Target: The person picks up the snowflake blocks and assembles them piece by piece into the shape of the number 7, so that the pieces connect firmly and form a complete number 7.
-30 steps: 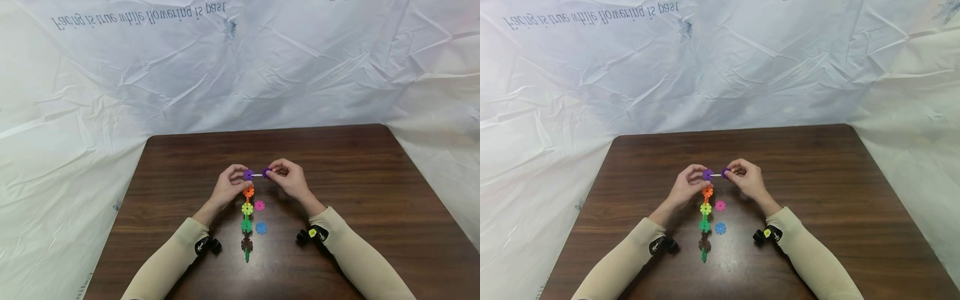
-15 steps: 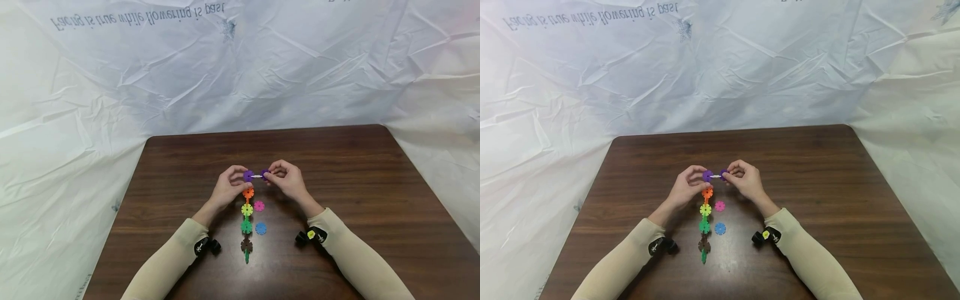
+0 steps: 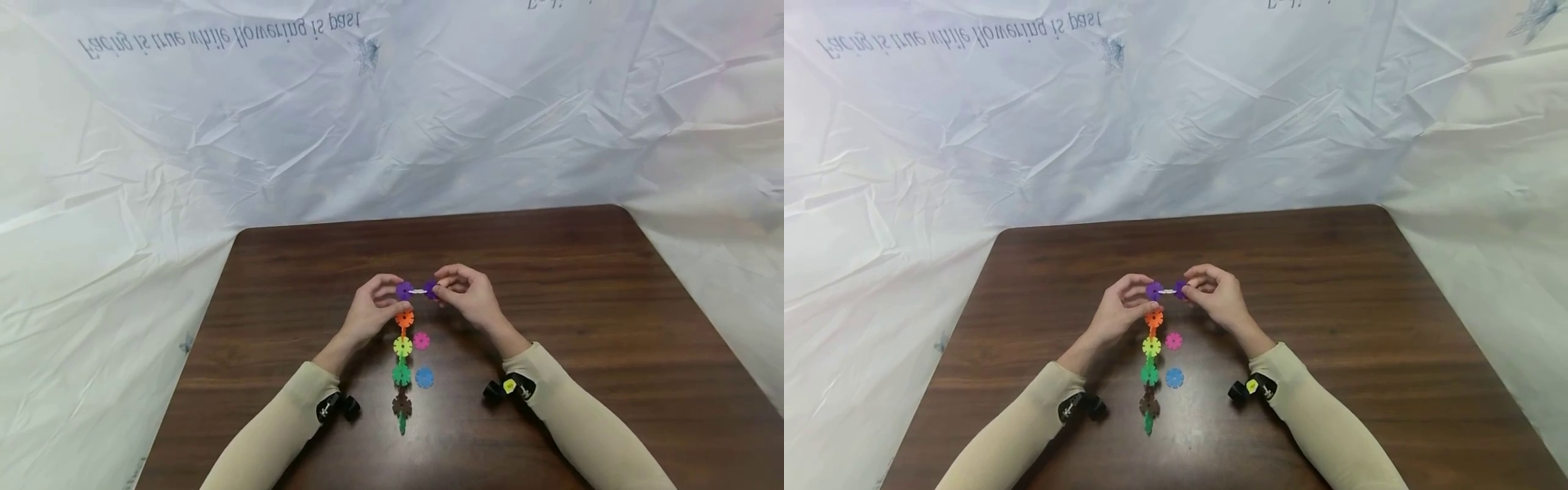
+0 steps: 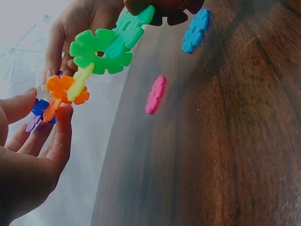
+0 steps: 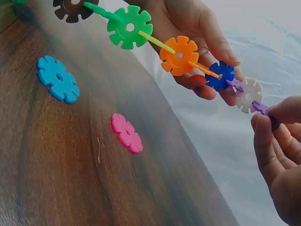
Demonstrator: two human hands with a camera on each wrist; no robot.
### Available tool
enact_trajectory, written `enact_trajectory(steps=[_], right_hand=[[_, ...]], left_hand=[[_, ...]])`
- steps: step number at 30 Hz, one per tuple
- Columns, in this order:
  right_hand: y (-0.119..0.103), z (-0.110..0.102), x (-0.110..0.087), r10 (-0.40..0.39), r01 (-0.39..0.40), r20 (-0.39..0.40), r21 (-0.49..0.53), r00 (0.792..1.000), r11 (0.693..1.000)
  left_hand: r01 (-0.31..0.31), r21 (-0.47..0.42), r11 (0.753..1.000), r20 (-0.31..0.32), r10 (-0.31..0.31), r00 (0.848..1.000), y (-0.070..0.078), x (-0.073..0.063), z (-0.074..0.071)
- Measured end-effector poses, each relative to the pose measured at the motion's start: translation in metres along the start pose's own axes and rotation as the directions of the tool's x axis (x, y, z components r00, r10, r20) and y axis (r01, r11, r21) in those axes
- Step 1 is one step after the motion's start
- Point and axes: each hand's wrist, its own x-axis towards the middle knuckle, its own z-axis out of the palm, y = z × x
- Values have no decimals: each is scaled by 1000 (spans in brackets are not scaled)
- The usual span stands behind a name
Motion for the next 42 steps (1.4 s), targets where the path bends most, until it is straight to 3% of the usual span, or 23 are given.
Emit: enact_trajectory(steps=[5, 18, 25, 32, 42], right_hand=[[1, 1, -1, 1, -1, -2, -25, 1000, 1000], [6, 7, 0, 5, -5, -5, -9, 1000, 1000], [-18, 11, -6, -24, 24, 4, -6, 1000, 1000], [-21, 13, -7, -26, 26, 11, -2, 1000, 1000], [-22, 10, -5, -10, 11, 28, -24, 1000, 1000]], left_hand=[[-9, -6, 1000, -31, 9, 999, -15, 5, -2], [-24, 25, 999, -94, 26, 995, -18, 6, 1], [-19, 38, 999, -112, 23, 993, -20, 8, 3], [0, 19, 1000, -97, 2, 995, -21, 6, 0], [-25, -14, 1000, -73, 24, 997, -22, 6, 0]])
